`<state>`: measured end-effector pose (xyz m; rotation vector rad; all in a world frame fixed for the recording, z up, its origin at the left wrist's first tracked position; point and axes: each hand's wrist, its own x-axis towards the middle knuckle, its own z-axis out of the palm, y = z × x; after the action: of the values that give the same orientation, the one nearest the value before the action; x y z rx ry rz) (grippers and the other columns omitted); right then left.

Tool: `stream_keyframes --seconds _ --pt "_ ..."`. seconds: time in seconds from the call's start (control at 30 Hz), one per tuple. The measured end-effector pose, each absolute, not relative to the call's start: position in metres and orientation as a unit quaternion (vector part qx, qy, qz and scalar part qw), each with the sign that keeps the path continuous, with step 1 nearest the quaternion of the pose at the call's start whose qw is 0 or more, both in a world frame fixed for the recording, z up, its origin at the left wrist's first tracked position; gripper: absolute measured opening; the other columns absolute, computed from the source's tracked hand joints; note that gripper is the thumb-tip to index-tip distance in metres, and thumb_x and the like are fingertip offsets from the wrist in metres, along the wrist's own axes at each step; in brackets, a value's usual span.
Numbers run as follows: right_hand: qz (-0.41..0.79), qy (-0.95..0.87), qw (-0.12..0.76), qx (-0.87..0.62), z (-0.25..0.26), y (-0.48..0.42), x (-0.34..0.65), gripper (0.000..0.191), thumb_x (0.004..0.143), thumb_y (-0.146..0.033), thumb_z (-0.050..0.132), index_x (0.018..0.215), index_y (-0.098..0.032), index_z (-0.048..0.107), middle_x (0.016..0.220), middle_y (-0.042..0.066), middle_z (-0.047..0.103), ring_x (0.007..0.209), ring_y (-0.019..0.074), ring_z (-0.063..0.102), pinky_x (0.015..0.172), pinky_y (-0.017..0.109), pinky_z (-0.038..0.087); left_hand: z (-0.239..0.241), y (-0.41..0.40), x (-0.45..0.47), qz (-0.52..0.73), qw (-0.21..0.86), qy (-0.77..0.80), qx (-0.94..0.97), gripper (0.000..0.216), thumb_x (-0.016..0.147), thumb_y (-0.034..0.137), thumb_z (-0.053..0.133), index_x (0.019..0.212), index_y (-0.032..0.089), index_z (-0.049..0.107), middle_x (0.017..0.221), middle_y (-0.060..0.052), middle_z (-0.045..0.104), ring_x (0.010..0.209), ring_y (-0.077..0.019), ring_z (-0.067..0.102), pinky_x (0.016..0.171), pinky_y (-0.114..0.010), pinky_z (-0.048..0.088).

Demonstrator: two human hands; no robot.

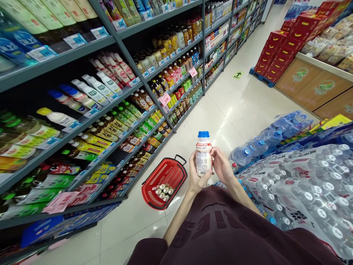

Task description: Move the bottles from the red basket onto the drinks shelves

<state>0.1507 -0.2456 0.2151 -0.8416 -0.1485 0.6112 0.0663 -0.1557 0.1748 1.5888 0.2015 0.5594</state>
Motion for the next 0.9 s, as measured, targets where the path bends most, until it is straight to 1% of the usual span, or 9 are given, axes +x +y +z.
stream_keyframes --seconds 0.1,0.2,0.27,0.4,0.47,0.6,0.7,0.83,0.9 --pt "0.302 -0.102 0.856 -0.408 0.214 -0.247 0.152 0.027 0.093 -0.047 0.063 0.085 -0.024 0.074 0.102 0.002 0.061 0.077 0.0153 0.053 0.057 0.024 0.045 0.178 -0.158 0.065 0.201 0.815 0.067 0.539 0.090 0.080 0.062 0.064 0.152 0.025 0.026 0.120 -0.016 0.063 0.074 -0.0209 0.068 0.039 -0.025 0.052" --pt "0.297 -0.129 0.859 -0.396 0.214 -0.247 0.152 0.029 0.093 -0.045 0.062 0.084 -0.023 0.079 0.098 0.005 0.064 0.093 0.0202 0.057 0.080 0.030 0.052 0.183 -0.158 0.059 0.162 0.907 0.071 0.383 0.082 0.071 0.065 0.067 0.137 0.020 0.049 0.091 -0.008 0.064 0.061 -0.0153 0.057 0.028 -0.017 0.039" --pt "0.316 -0.129 0.862 -0.375 0.214 -0.246 0.152 0.030 0.093 -0.044 0.062 0.082 -0.022 0.080 0.093 0.006 0.067 0.090 0.0202 0.058 0.083 0.032 0.051 0.184 -0.156 0.053 0.139 0.942 0.077 0.297 0.075 0.067 0.066 0.068 0.125 0.019 0.059 0.087 -0.007 0.063 0.055 -0.0111 0.048 0.024 -0.013 0.029" --pt "0.372 -0.094 0.864 -0.327 0.213 -0.242 0.150 0.031 0.091 -0.044 0.062 0.077 -0.022 0.080 0.091 0.006 0.073 0.073 0.0170 0.059 0.070 0.032 0.051 0.182 -0.154 0.044 0.147 0.969 0.107 0.169 0.075 0.067 0.068 0.070 0.123 0.020 0.061 0.106 -0.012 0.066 0.046 -0.0018 0.025 0.019 -0.008 0.005" --pt "0.389 -0.083 0.860 -0.320 0.212 -0.239 0.148 0.029 0.089 -0.042 0.064 0.077 -0.022 0.080 0.094 0.005 0.074 0.069 0.0159 0.059 0.065 0.031 0.050 0.180 -0.155 0.041 0.183 0.962 0.142 0.143 0.071 0.074 0.067 0.067 0.128 0.023 0.059 0.116 -0.014 0.065 0.045 -0.0007 0.017 0.020 -0.007 -0.001" --pt "0.407 -0.086 0.850 -0.323 0.209 -0.233 0.146 0.026 0.088 -0.040 0.064 0.078 -0.021 0.079 0.094 0.006 0.076 0.070 0.0167 0.061 0.064 0.032 0.052 0.181 -0.159 0.041 0.233 0.933 0.218 0.168 0.051 0.089 0.053 0.060 0.135 0.030 0.056 0.124 -0.010 0.063 0.045 -0.0022 0.013 0.019 -0.007 0.003" --pt "0.409 -0.098 0.847 -0.326 0.207 -0.231 0.145 0.025 0.088 -0.040 0.064 0.079 -0.021 0.079 0.094 0.007 0.076 0.072 0.0172 0.062 0.065 0.031 0.052 0.183 -0.159 0.041 0.241 0.921 0.238 0.192 0.047 0.091 0.052 0.056 0.132 0.030 0.058 0.124 -0.008 0.062 0.046 -0.0026 0.010 0.020 -0.006 0.002" --pt "0.399 -0.123 0.842 -0.342 0.206 -0.233 0.143 0.022 0.089 -0.039 0.066 0.088 -0.021 0.080 0.096 0.008 0.077 0.076 0.0178 0.063 0.066 0.031 0.053 0.183 -0.147 0.037 0.233 0.921 0.190 0.248 0.054 0.082 0.055 0.066 0.127 0.026 0.060 0.126 -0.010 0.061 0.048 -0.0026 0.010 0.021 -0.007 -0.005" --pt "0.384 -0.142 0.836 -0.365 0.206 -0.234 0.143 0.022 0.090 -0.038 0.067 0.093 -0.021 0.080 0.100 0.008 0.077 0.082 0.0188 0.064 0.069 0.031 0.053 0.184 -0.138 0.035 0.222 0.915 0.154 0.299 0.068 0.072 0.063 0.072 0.128 0.025 0.058 0.131 -0.013 0.059 0.050 -0.0022 0.023 0.021 -0.008 0.002"
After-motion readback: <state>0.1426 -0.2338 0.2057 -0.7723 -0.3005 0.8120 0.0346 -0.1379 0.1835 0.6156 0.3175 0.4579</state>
